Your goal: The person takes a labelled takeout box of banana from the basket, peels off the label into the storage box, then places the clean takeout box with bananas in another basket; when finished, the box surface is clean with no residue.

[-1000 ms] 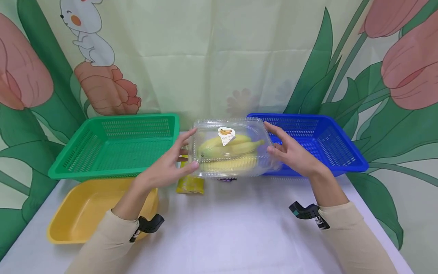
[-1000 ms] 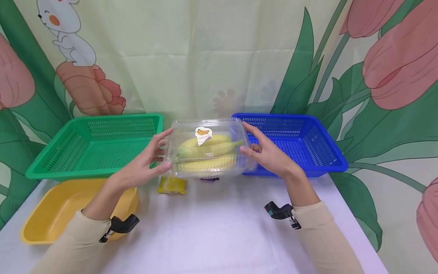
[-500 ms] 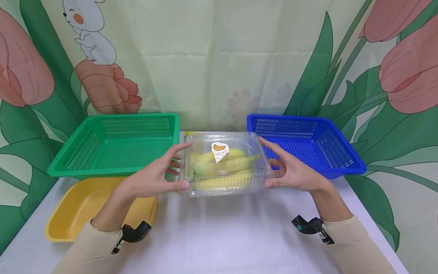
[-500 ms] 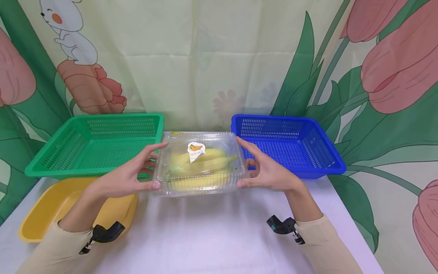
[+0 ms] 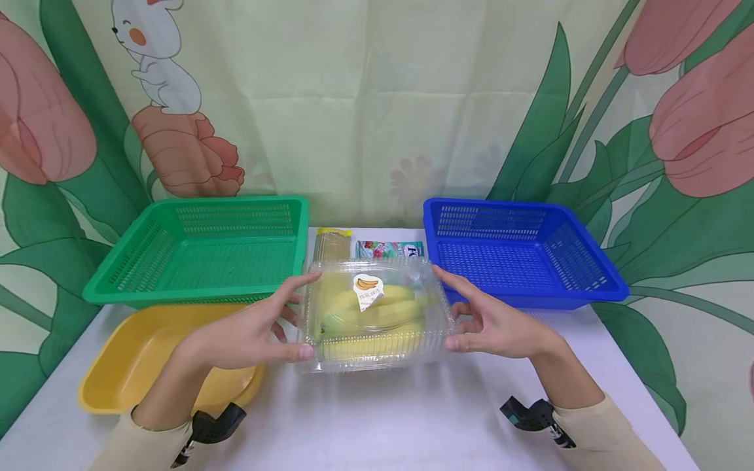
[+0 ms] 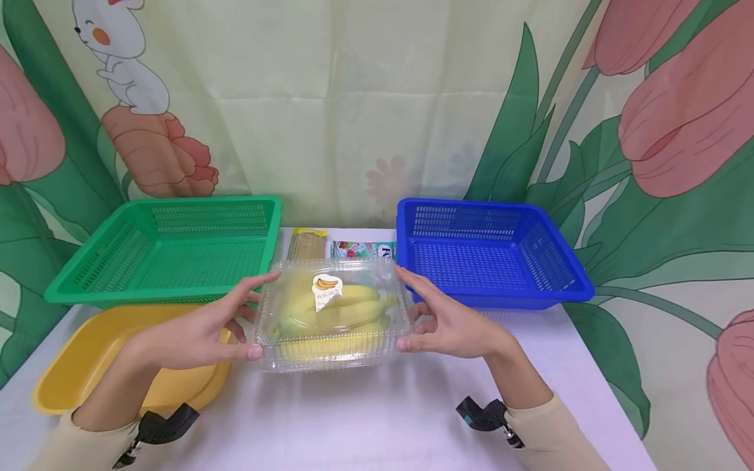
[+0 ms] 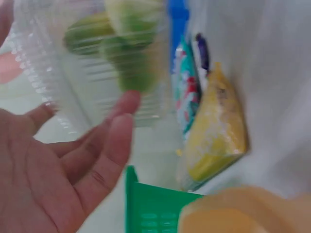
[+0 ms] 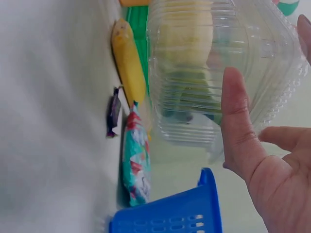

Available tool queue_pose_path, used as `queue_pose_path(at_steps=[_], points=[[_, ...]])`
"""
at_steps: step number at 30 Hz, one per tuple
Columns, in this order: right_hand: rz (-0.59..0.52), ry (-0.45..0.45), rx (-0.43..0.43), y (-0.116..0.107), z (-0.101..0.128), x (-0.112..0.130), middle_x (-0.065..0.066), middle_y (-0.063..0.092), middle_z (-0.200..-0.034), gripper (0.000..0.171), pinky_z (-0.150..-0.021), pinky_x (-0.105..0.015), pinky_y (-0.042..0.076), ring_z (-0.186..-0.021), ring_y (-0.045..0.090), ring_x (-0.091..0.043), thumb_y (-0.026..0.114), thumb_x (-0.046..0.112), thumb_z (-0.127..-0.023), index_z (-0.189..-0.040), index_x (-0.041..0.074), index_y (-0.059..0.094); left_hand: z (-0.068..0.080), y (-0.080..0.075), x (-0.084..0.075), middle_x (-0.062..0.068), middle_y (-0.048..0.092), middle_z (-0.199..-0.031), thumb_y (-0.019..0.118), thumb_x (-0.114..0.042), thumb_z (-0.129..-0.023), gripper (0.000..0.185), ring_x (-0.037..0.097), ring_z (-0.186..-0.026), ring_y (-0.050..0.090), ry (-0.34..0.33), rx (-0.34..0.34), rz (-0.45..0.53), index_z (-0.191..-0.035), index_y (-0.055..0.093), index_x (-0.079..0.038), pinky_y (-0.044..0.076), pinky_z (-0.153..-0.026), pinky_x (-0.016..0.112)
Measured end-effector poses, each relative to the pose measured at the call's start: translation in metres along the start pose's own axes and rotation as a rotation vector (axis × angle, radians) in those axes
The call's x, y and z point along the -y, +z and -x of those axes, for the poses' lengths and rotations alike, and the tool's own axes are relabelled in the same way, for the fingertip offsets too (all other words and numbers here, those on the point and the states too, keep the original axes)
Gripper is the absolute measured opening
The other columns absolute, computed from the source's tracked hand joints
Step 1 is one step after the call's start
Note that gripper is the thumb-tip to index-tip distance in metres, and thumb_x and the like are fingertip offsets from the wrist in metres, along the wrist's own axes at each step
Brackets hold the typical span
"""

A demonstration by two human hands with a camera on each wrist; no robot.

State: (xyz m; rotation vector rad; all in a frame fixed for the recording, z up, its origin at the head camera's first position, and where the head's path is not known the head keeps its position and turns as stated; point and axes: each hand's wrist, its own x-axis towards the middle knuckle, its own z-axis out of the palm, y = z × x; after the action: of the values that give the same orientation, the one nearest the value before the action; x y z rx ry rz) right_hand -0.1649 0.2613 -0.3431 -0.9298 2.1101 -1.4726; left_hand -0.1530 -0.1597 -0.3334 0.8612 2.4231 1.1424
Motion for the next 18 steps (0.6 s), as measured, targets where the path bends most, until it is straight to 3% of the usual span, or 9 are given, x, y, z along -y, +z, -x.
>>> queue_pose_path(at_steps=[4, 10, 18], points=[[0.02, 0.029, 0.027, 0.005, 0.005, -0.002, -0.013, 0.004, -0.168, 0.104, -0.085, -0.039, 0.061, -0.122, 0.06, -0.034, 0.073, 0.006, -0.094, -0.167, 0.022, 0.001, 0.006, 0.002, -0.003, 0.011, 0.047, -0.144, 0.08, -0.04, -0.09, 0.098, 0.02, -0.116, 0.06, -0.02, 0.024, 0.003, -0.162, 0.012, -0.033, 0.056, -0.086, 0.033], [0.074, 0.025, 0.008, 0.005, 0.01, -0.002, -0.015, 0.011, -0.165, 0.097, -0.085, -0.034, 0.06, -0.111, 0.065, -0.024, 0.075, 0.006, -0.093, -0.166, 0.018, 0.012, 0.013, 0.005, -0.005, 0.011, 0.049, -0.144, 0.08, -0.041, -0.09, 0.1, 0.021, -0.115, 0.059, -0.034, 0.069, 0.025, -0.161, 0.012, -0.025, 0.057, -0.085, 0.032], [-0.056, 0.077, 0.075, 0.022, 0.011, -0.011, -0.015, 0.001, -0.168, 0.093, -0.083, -0.036, 0.061, -0.111, 0.064, -0.024, 0.071, 0.005, -0.096, -0.166, 0.02, 0.012, 0.029, 0.003, -0.002, 0.014, 0.048, -0.145, 0.08, -0.041, -0.09, 0.099, 0.023, -0.116, 0.058, -0.11, 0.121, 0.039, -0.16, 0.012, -0.023, 0.056, -0.085, 0.037]])
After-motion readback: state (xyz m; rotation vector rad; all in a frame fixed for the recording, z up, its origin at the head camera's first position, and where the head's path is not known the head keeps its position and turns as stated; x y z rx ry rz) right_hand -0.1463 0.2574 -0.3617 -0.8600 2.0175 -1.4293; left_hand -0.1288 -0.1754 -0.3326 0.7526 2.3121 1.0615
